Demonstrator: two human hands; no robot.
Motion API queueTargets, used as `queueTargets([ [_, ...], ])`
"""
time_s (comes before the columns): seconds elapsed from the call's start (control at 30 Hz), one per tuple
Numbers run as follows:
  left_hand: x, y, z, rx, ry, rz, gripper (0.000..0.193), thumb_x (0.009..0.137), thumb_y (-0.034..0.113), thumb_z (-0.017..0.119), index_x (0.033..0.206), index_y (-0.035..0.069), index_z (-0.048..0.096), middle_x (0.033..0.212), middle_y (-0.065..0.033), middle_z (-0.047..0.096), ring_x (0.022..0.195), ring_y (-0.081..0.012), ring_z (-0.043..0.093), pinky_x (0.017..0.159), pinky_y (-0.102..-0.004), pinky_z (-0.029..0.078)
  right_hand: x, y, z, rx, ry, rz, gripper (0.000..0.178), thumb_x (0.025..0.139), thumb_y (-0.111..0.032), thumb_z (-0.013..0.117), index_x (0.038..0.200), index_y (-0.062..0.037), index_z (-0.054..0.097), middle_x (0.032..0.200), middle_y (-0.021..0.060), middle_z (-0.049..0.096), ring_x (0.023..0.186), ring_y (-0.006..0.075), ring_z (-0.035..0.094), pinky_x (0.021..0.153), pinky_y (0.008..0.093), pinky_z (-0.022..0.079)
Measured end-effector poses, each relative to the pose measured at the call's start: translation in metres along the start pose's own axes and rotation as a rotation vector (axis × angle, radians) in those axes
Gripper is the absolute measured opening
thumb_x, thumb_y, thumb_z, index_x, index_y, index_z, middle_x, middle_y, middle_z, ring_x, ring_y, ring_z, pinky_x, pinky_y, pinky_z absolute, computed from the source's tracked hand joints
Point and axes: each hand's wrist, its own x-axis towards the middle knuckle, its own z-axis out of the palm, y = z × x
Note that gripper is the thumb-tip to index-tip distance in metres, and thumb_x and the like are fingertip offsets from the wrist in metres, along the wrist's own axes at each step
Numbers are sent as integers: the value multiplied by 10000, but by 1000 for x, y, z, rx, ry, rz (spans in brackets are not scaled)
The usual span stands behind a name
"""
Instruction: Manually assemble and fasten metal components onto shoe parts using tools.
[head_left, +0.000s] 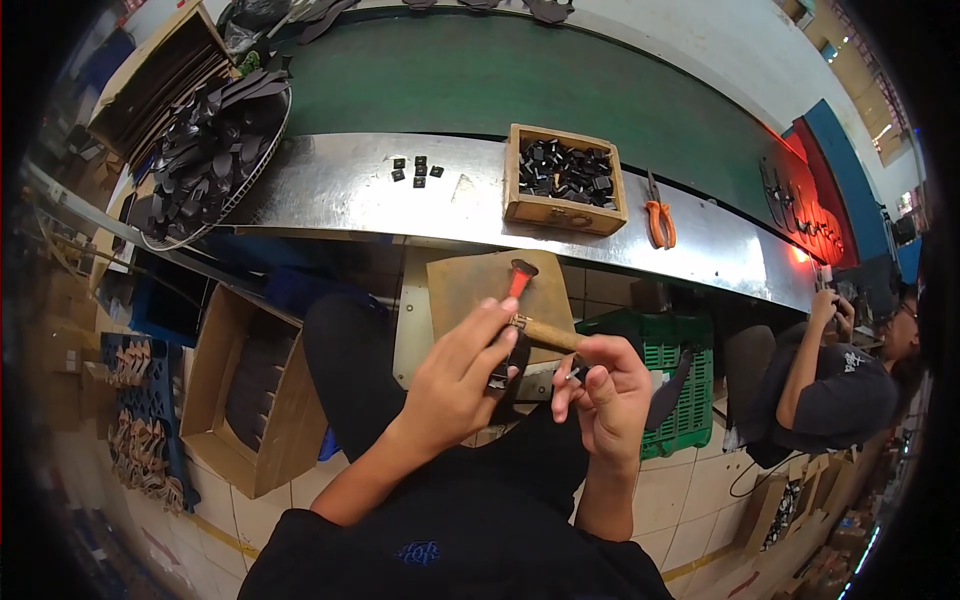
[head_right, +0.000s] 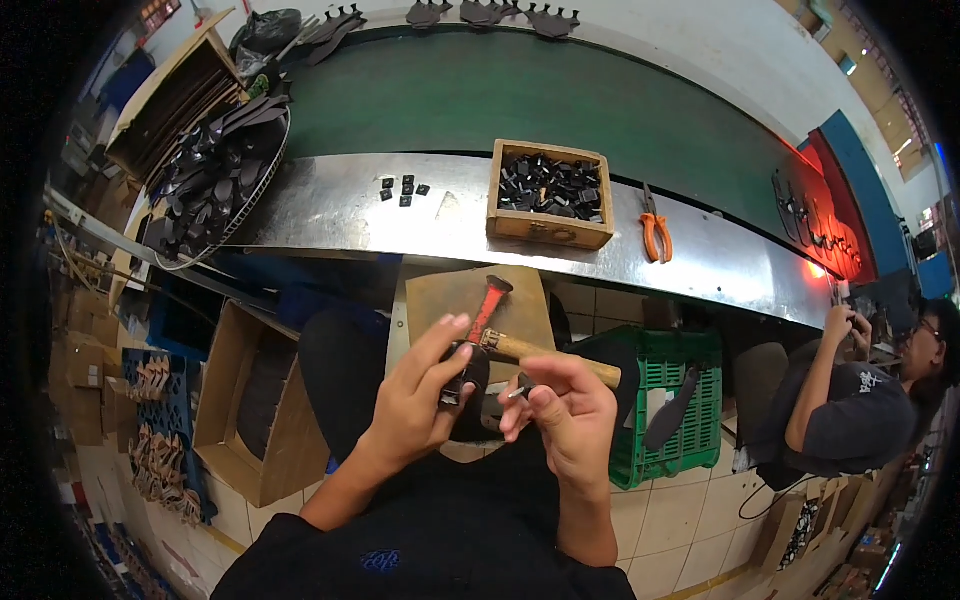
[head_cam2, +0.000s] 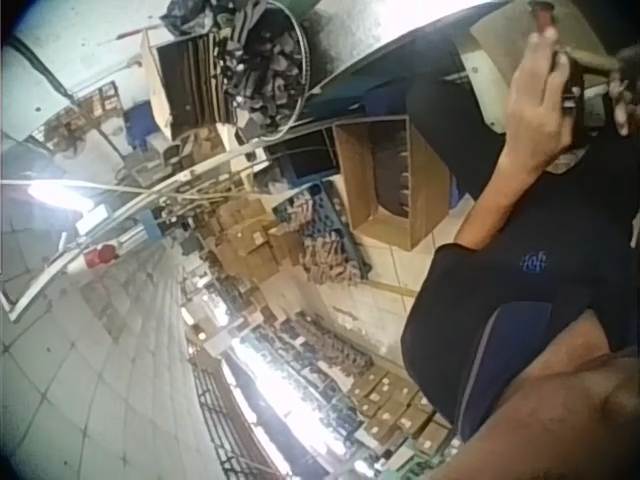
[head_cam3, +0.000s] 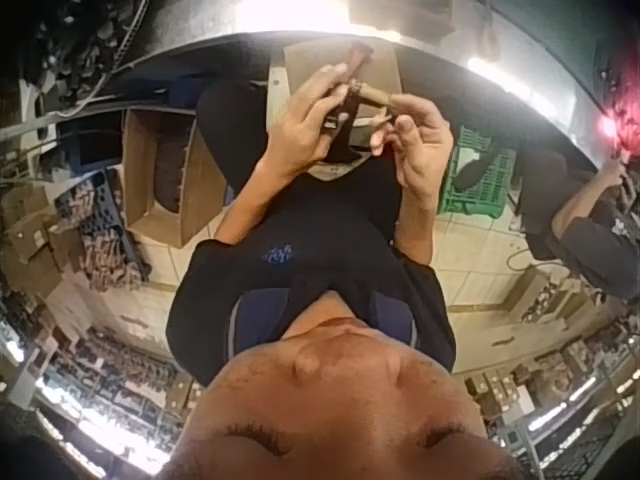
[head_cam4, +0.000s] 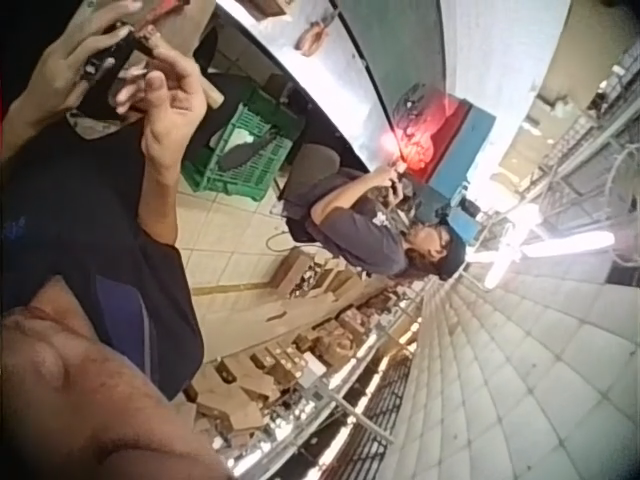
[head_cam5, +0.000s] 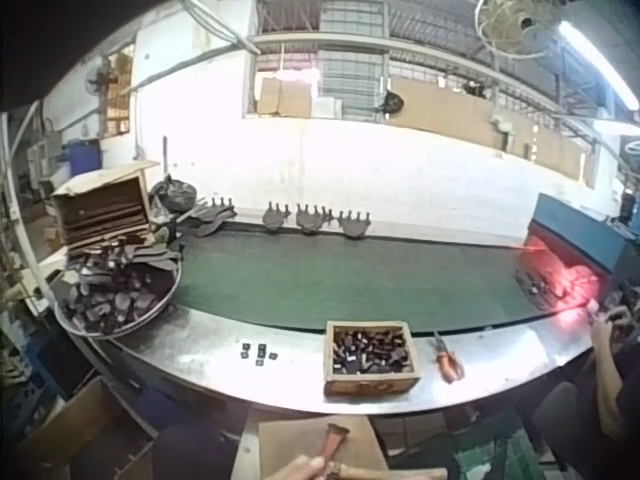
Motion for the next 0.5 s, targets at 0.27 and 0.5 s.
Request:
queueTargets([
  [0.27, 10, -3, -2, -273, -244, 30, 386, 827, 119, 748, 1181, 41, 615, 1146, -128, 596, 1019, -340, 610, 832, -409, 526, 4, 4, 14, -919, -23, -414, 163, 930, -48, 702, 1028, 71, 649, 1050, 208, 714, 814, 203, 706, 685, 275, 572],
  [0.5, 2, 1, -9, -359, -337, -137, 258, 905, 222, 715, 1039, 9, 657, 1015, -128, 560, 896, -325, 638, 746, -406, 520, 10, 4, 14, -1132, -95, -407, 134, 883, 7, 736, 970, 78, 663, 1001, 189, 735, 829, 176, 708, 738, 268, 569],
])
